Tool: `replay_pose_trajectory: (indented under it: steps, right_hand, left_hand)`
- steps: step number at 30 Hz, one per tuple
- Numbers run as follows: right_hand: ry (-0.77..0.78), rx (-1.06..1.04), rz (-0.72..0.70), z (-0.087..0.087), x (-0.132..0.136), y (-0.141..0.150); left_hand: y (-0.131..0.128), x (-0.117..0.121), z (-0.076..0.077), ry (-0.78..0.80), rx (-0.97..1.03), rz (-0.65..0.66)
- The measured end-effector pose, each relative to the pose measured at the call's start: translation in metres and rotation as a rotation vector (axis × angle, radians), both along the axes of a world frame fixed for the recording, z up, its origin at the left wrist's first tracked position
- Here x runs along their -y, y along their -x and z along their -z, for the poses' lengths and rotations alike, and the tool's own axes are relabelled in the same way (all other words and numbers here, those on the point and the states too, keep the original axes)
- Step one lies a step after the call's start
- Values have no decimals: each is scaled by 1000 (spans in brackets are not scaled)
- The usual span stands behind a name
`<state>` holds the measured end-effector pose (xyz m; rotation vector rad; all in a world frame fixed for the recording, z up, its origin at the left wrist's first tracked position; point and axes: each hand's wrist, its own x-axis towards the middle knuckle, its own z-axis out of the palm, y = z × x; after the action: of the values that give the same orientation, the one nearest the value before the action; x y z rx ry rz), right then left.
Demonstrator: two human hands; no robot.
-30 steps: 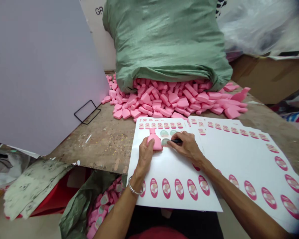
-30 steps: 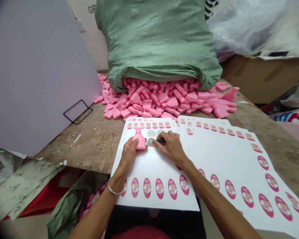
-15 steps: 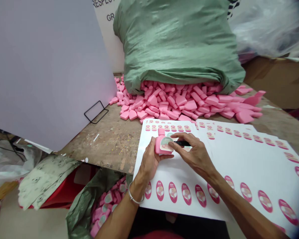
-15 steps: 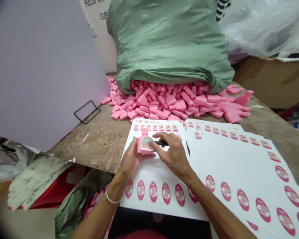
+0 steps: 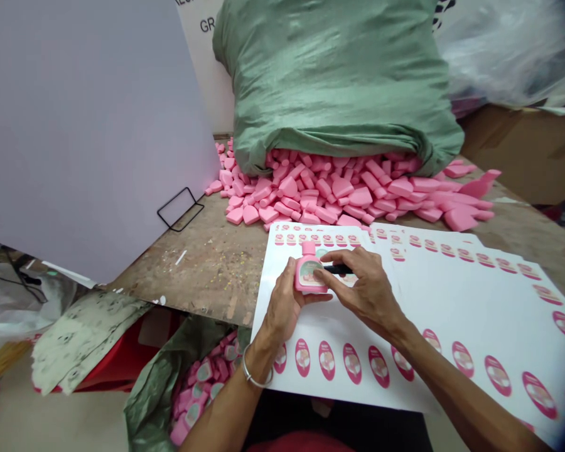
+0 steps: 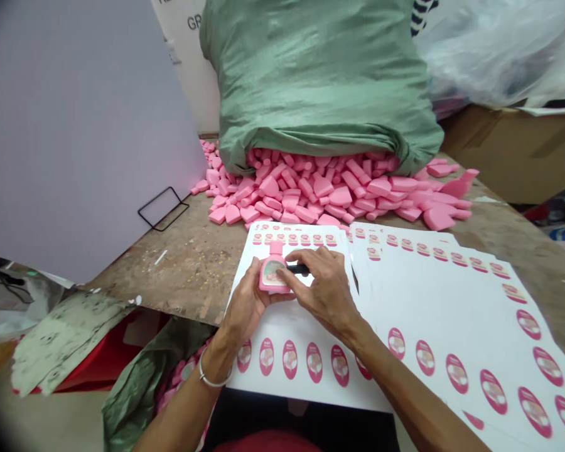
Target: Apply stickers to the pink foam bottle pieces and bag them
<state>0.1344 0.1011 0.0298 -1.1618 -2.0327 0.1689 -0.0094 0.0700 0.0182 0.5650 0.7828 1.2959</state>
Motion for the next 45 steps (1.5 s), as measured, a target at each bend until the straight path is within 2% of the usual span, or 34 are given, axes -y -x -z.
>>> replay_pose_trajectory:
  steps: [6,9,12,13,15,18,20,22,25,27,29,31,33,35,38,39,40,42,44,45]
  right_hand:
    - [-117,270,63,-2,2,-3]
    - [-164,417,174,-2,-1,-12]
    - [-132,387,315,-3,-6,-22]
    - [-92,320,314,-3,-7,-23]
    - [57,122,195,-3,-6,-20]
    - [431,-192,-19,4,-5,-6]
    - [619,-341,-18,14,-12,-2]
    - [658,-390,19,25,-30,-9]
    - [532,-205,190,36,-73,-42]
    - [448,72,418,40,-106,-71]
    - [454,187,448,43,-134,-94]
    - [474,243,385,45,-153,-108]
    - [466,277,329,45,-160,-116]
    - [440,285,326,39,-156,-122]
    - [353,287,353,11,-133,-127]
    - [289,294,318,-2,-122,-127]
    - [291,298,202,-15,-111,-124]
    - [399,272,-69,-39,-87,-112]
    - [554,233,-300,-50,-67,-98]
    - [600,189,-346,-49,-60,-92]
  left_hand:
    - [1,5,-6,-146,-31,78]
    - [2,6,-6,-105,-33,117]
    - [3,6,-3,-32,-41,129]
    - [3,7,-3,-19,-45,135]
    - [1,7,-3,-22,-69,150]
    - [-2,11,-7,-55,-147,200]
    - [-2,14,-10,-54,-198,236]
    - [4,16,-11,-22,-229,250]
    - [29,11,-7,44,-311,122]
    - [56,2,0,67,-462,-73]
    - [87,-12,11,63,-697,-310]
    - [116,-26,24,54,-956,-474]
    - [136,-38,33,10,-1211,-489]
    - [141,-44,35,-60,-1427,-475]
    - [117,-44,18,-198,-1618,-519]
    - [101,-43,9,-263,-1641,-495]
    - [82,-41,-1,-406,-1666,-397]
    - [42,-38,-20,-642,-1585,-135]
    - [7,-35,-30,-716,-1335,203]
    - [-6,-34,-31,-659,-1199,316]
